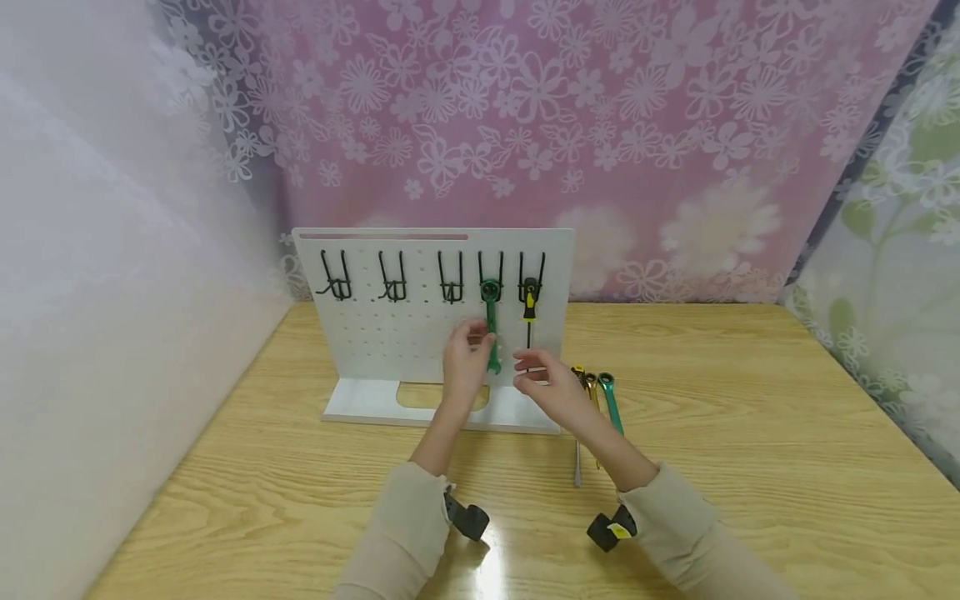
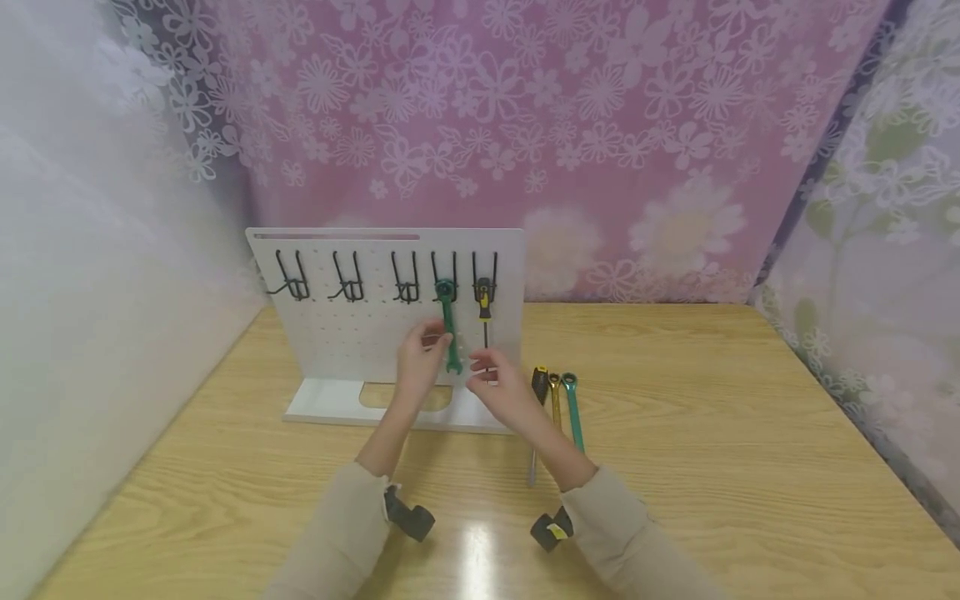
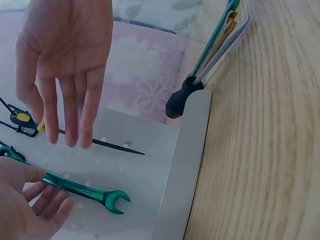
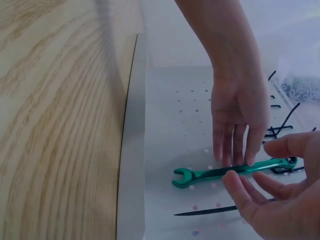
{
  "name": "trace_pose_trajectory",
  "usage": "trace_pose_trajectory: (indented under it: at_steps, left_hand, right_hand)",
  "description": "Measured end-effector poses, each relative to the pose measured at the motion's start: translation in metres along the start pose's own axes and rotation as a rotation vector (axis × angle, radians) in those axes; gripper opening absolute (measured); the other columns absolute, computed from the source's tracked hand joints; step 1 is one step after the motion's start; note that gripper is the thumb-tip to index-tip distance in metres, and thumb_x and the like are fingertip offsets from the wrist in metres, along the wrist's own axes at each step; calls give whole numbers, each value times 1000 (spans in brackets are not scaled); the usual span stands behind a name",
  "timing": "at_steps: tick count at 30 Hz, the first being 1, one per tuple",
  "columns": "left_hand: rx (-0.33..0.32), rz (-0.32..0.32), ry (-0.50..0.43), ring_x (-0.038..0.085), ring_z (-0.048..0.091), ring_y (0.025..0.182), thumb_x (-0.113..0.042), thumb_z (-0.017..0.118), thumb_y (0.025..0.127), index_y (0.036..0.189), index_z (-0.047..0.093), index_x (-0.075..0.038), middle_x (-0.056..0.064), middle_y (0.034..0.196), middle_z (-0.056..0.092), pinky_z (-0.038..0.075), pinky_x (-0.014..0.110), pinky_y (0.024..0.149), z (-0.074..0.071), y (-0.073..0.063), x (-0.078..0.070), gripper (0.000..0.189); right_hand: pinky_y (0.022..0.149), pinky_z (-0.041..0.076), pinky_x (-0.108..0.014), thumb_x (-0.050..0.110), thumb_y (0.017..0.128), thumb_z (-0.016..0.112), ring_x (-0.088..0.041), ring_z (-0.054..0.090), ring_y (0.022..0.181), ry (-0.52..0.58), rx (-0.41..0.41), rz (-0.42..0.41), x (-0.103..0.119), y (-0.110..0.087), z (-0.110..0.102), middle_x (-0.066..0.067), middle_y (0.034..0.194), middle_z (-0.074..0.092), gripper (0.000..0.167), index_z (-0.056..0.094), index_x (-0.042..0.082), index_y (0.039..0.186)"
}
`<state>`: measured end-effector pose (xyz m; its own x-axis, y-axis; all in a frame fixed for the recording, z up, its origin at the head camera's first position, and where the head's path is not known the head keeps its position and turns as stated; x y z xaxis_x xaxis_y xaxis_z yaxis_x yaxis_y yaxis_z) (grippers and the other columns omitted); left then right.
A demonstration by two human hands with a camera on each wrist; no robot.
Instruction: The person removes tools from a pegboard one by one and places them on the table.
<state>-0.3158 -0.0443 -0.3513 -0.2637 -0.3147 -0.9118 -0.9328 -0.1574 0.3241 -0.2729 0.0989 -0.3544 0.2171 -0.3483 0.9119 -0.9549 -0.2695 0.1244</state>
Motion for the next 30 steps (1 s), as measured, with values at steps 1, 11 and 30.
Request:
trace_pose_trajectory:
  at_steps: [1,11,30]
  left_hand:
    - [4,-9,-5,23,57,93,-8,61,89,105,60,-1,9,100,59,49,31,77,1,0,0,18]
    - [51,-77,-80,26,58,94,-6,57,91,104,56,1,12,100,59,50,32,76,4,-3,-3,14]
    - [148,-82,-168,26,58,86,0,54,91,107,54,1,13,98,57,52,34,69,-7,-13,-14,16]
  right_hand:
    - [82,46,-44,12,91,55,-33,52,105,-16,6,1,0,2,2,-19,118,51,41,45,-2,129]
    - [86,44,-45,9,89,58,-39,49,108,-192,112,28,-8,8,23,-24,119,47,52,35,-6,133]
    - [64,53,-35,-4,86,57,-21,61,72,-85,23,-18,-6,8,28,-8,86,59,15,58,-2,101]
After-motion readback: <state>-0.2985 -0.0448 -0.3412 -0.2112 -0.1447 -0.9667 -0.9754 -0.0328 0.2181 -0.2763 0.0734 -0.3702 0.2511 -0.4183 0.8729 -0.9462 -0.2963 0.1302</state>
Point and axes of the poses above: each hand's wrist, its own y-axis towards the middle knuckle, its own z-axis out of the palm, x = y × z, the point moved 5 cm from there along y, towards the middle knuckle
